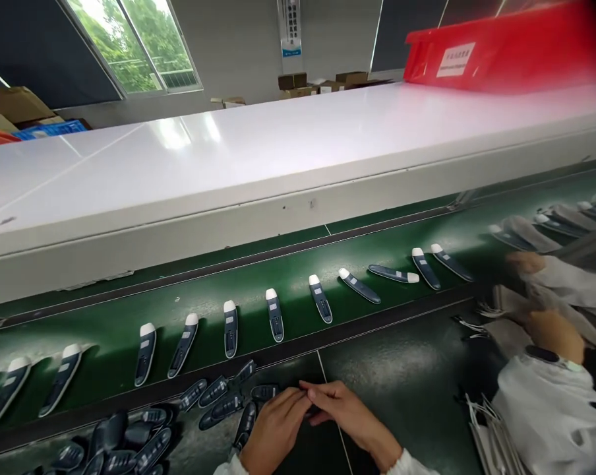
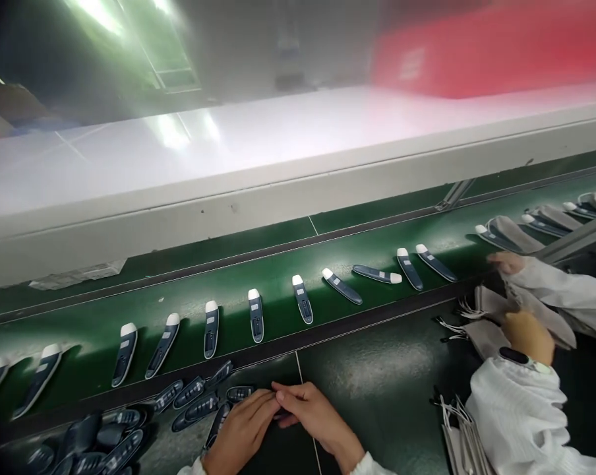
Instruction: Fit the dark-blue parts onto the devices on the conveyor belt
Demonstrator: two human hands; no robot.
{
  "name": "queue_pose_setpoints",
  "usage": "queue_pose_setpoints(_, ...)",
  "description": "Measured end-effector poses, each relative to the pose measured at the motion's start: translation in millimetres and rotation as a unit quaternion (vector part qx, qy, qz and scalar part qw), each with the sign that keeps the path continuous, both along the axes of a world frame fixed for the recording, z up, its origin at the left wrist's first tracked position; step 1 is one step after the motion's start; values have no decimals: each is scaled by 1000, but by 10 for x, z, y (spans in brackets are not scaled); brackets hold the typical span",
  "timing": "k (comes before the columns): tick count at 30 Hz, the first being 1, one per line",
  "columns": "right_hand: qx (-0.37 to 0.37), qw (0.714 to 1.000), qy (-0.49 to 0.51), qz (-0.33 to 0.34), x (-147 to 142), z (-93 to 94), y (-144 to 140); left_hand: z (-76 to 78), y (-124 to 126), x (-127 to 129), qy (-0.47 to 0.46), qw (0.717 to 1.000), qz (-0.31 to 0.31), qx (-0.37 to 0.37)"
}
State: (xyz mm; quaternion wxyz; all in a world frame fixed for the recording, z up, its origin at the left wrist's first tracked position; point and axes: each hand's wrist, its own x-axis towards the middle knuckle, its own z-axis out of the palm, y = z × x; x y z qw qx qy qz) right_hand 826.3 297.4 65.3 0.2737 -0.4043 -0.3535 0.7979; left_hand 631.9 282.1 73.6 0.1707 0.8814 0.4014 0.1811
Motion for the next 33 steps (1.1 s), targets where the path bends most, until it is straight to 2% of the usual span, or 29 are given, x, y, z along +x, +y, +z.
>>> queue_pose_setpoints(2, -25, 998, 16, 56, 98, 69, 118, -9, -4, 8, -13, 1000, 7, 5)
queue_pose_setpoints(5, -65, 994, 2, 91, 99, 125, 175, -26, -16, -38, -13, 999, 12, 38)
queue_pose_setpoints(8, -83, 989, -7, 123, 17, 126, 150, -3, -11, -134, 5, 998, -21, 62)
queue_pose_setpoints(10, -49, 992, -29, 114, 13, 74, 159, 17, 0, -229, 27, 997, -27, 71)
queue_pose_setpoints(12, 63, 989, -131, 19, 80, -40, 229, 15, -2, -360, 65, 995, 14, 77)
queue_pose_setpoints(13, 136, 965, -216, -57, 132, -123, 288, 1, -15, -439, 89, 992, 46, 77)
queue_pose_setpoints(14, 208, 919, -308, -132, 188, -220, 358, -20, -37, -525, 112, 988, 76, 73)
queue_pose_setpoints(16, 313, 798, -465, -221, 289, -439, 514, -80, -103, -703, 153, 981, 106, 54)
queue_pose_setpoints(18, 372, 709, -559, -215, 346, -653, 651, -142, -179, -861, 175, 980, 93, 34)
queue_pose_setpoints(21, 424, 633, -627, -164, 357, -872, 760, -198, -253, -1001, 178, 982, 66, 13)
queue_pose_setpoints(23, 432, 604, -654, -145, 354, -926, 779, -199, -271, -1023, 172, 983, 58, 0)
queue_pose_setpoints(25, 430, 590, -673, -121, 367, -918, 796, -179, -283, -1003, 167, 985, 45, -19)
queue_pose_setpoints(29, 391, 593, -701, -68, 402, -821, 939, -110, -318, -885, 134, 988, 36, -64)
queue_pose_setpoints(31, 374, 599, -705, -62, 397, -778, 1042, -78, -312, -798, 82, 987, 91, -104)
queue_pose_setpoints(33, 368, 604, -704, -68, 385, -747, 1121, -56, -270, -703, 1, 966, 193, -171)
